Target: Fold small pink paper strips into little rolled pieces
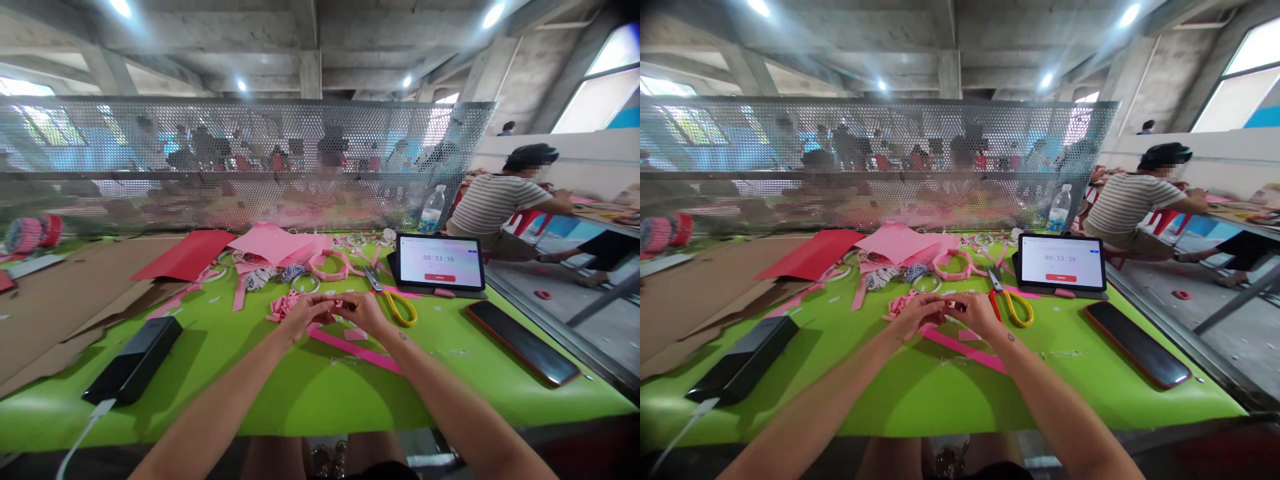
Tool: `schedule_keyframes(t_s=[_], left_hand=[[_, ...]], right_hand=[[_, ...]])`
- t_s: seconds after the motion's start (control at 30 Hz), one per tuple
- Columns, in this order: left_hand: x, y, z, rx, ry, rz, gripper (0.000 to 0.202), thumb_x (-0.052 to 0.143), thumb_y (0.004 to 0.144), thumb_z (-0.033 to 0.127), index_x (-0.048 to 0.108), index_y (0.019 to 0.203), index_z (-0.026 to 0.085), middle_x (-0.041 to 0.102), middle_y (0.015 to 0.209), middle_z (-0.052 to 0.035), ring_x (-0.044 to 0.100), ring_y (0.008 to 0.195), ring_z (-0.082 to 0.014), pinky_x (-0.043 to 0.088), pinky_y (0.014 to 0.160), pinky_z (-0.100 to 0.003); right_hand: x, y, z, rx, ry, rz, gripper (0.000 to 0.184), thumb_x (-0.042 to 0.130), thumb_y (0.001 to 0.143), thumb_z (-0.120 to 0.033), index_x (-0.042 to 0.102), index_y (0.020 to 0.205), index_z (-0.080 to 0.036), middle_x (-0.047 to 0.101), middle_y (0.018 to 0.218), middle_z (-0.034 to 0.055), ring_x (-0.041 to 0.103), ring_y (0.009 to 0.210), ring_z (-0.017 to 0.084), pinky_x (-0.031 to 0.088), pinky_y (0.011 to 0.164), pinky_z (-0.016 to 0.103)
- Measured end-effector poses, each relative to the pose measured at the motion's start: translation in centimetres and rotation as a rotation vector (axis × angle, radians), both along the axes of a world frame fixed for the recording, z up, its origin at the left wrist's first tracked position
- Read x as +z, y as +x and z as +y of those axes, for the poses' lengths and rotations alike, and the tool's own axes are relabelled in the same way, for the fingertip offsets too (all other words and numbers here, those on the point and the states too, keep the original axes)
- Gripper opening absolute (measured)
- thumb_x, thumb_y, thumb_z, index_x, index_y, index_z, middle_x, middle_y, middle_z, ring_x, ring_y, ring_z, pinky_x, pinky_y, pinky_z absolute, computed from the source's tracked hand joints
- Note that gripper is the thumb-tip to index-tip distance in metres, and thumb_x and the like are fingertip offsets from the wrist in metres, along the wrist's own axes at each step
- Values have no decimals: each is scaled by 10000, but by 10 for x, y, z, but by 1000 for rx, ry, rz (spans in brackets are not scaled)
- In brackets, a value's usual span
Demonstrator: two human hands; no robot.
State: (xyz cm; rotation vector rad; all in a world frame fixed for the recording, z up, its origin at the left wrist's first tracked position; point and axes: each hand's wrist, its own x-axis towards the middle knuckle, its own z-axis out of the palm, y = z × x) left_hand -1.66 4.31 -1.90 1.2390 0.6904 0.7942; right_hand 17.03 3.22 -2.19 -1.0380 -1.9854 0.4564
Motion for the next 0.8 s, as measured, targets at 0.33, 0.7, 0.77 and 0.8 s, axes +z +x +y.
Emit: schedule_keyframes(t_s=[0.33, 0.7, 0.77, 0.8], left_hand=[[-3, -3, 4, -54, 27, 10, 283, 620, 778, 346, 662, 920, 105, 683, 809, -88, 626, 615, -123, 509, 626, -266], [-13, -2, 12, -12, 151, 9, 289, 629, 753, 376, 656, 841, 103, 665, 763, -78, 588, 561, -104, 466, 548, -228], [-12, -2, 11, -7, 168, 13, 286, 637, 745, 377, 651, 840, 108, 657, 736, -67, 582, 549, -100, 460, 533, -221], [-12, -3, 11, -7, 174, 18, 284, 633, 747, 380, 649, 830, 109, 648, 701, -58, 575, 533, -98, 455, 521, -216]], right_hand=[[0, 3, 2, -28, 39, -60, 267, 588, 808, -358, 711, 977, -192, 675, 634, 9, 521, 498, 95, 375, 499, 192], [-1, -1, 3, -77, 147, -146, 284, 595, 798, -413, 718, 948, -206, 684, 673, 19, 527, 532, 100, 359, 545, 197], [-1, -1, 3, -79, 162, -158, 291, 594, 799, -408, 708, 979, -211, 679, 663, 14, 517, 521, 94, 348, 536, 195], [-1, -1, 3, -78, 169, -165, 288, 595, 799, -399, 704, 992, -215, 677, 657, 10, 515, 518, 93, 343, 531, 193]])
